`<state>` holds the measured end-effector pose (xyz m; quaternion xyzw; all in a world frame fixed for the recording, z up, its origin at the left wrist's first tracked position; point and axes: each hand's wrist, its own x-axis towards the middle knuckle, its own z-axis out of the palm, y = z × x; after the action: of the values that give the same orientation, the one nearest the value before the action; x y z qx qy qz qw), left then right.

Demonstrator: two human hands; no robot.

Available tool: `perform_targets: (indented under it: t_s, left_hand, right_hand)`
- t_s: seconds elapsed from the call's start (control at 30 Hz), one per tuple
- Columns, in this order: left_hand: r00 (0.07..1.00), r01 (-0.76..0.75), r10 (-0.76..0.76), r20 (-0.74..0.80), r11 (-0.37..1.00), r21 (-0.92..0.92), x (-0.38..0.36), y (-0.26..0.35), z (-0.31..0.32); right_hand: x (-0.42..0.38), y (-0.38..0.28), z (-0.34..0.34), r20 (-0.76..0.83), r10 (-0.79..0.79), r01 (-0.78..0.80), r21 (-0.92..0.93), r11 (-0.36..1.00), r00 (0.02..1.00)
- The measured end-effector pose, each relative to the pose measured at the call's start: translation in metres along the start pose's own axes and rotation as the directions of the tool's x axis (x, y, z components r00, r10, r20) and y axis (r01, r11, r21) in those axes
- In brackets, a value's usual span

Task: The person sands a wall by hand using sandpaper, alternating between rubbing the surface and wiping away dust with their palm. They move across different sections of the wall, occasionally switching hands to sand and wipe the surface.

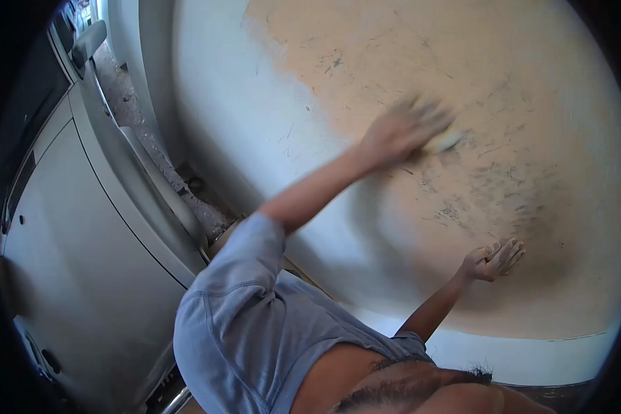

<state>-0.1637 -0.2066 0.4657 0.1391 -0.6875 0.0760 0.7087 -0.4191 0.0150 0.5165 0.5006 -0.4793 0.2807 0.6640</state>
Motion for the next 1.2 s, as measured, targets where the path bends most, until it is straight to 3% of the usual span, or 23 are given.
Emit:
perform_targets:
  t_s: [0.07,0.13,0.17,0.27,0.3,0.33,0.37,0.47,0.53,0.57,0.63,0.67,0.7,0.77,0.8,0.87,0.9,1.0,1.03,1.07,1.13,1.2]
  left_hand:
    - [0.987,-0.010,0.016,-0.157,0.999,0.038,0.102,-0.021,-0.011]
    - [0.941,-0.117,0.156,-0.301,0.983,0.143,0.164,-0.042,-0.017]
    - [0.942,-0.121,0.155,-0.298,0.984,0.131,0.153,-0.037,-0.013]
    - [0.983,0.028,-0.026,-0.181,1.000,0.009,0.038,-0.009,0.003]
    - [0.996,0.085,-0.084,-0.008,0.995,0.058,-0.020,0.002,0.003]
    - [0.986,0.156,-0.157,0.054,0.987,0.026,-0.092,0.017,0.017]
    - [0.927,0.169,-0.171,0.333,0.985,0.035,-0.195,0.019,0.049]
    - [0.939,0.147,-0.157,0.306,0.987,0.056,-0.149,0.013,0.032]
    - [0.998,0.060,-0.060,0.004,0.997,0.043,-0.008,-0.018,-0.005]
    - [0.975,0.041,-0.034,-0.220,0.999,0.027,0.058,-0.026,-0.015]
    - [0.981,0.034,-0.026,-0.191,0.999,0.039,0.141,-0.056,-0.034]
    - [0.939,-0.117,0.145,-0.311,0.987,0.108,0.165,-0.068,-0.037]
    - [0.945,-0.115,0.140,-0.297,0.988,0.099,0.148,-0.064,-0.032]
    - [0.962,0.088,-0.041,-0.269,0.983,0.164,0.077,-0.052,-0.022]
    - [0.969,0.098,-0.045,-0.243,0.972,0.213,0.035,-0.042,-0.022]
    - [0.970,0.237,-0.226,-0.089,0.961,0.142,-0.098,-0.023,-0.011]
    - [0.958,0.279,-0.269,-0.104,0.954,0.110,-0.162,-0.009,-0.001]
    - [0.971,0.241,-0.239,-0.029,0.963,0.122,-0.131,-0.031,-0.011]
    - [0.981,0.195,-0.189,-0.048,0.966,0.171,-0.070,-0.049,-0.024]
    - [0.974,0.129,-0.087,-0.208,0.973,0.193,0.000,-0.060,-0.041]
    - [0.966,0.126,-0.079,-0.247,0.975,0.182,0.101,-0.098,-0.060]
    - [0.945,-0.009,0.037,-0.324,0.996,0.088,0.152,-0.114,-0.083]
  right_hand:
    - [-0.002,0.001,-0.003,0.031,0.005,-0.005,0.000,1.000,1.000]
    - [-0.001,0.000,0.000,0.042,0.026,-0.025,-0.008,1.000,0.999]
    - [0.000,0.000,0.001,0.029,0.018,-0.018,-0.002,1.000,0.999]
    - [-0.005,0.002,-0.001,0.017,0.013,-0.013,0.002,1.000,1.000]
    - [-0.005,0.003,0.000,0.013,0.012,-0.012,0.001,1.000,1.000]
    - [-0.005,0.004,-0.001,0.004,0.017,-0.017,-0.006,1.000,1.000]
    - [-0.004,0.004,-0.002,0.002,0.005,-0.005,0.001,1.000,1.000]
    - [-0.001,-0.002,0.003,-0.018,0.008,-0.008,0.016,1.000,1.000]
    - [0.000,0.002,-0.001,0.003,0.007,-0.007,0.008,1.000,1.000]
    - [0.000,0.002,0.000,0.003,0.000,0.000,0.008,1.000,1.000]
    - [-0.001,0.002,-0.001,0.026,-0.005,0.005,0.009,1.000,1.000]
    - [0.000,0.001,0.002,0.011,-0.004,0.004,0.012,1.000,1.000]
    - [-0.001,0.001,-0.001,0.001,-0.003,0.003,0.012,1.000,1.000]
    - [-0.001,0.000,-0.001,0.007,0.020,-0.020,0.002,1.000,1.000]
    - [0.001,-0.004,-0.001,0.003,0.029,-0.029,-0.006,1.000,1.000]
    - [-0.001,-0.004,-0.002,-0.013,0.026,-0.025,0.016,1.000,1.000]
    - [0.002,-0.005,0.000,-0.032,0.016,-0.015,0.040,0.999,0.999]
    - [-0.001,-0.002,0.000,-0.017,0.025,-0.025,0.012,1.000,1.000]
    - [0.000,-0.002,0.000,-0.013,0.011,-0.010,0.021,1.000,1.000]
    - [0.002,-0.003,0.000,-0.014,0.004,-0.003,0.014,1.000,1.000]
    - [0.002,0.000,-0.003,-0.005,-0.009,0.009,0.007,1.000,1.000]
    - [0.000,0.000,0.000,-0.012,0.017,-0.017,0.017,1.000,1.000]
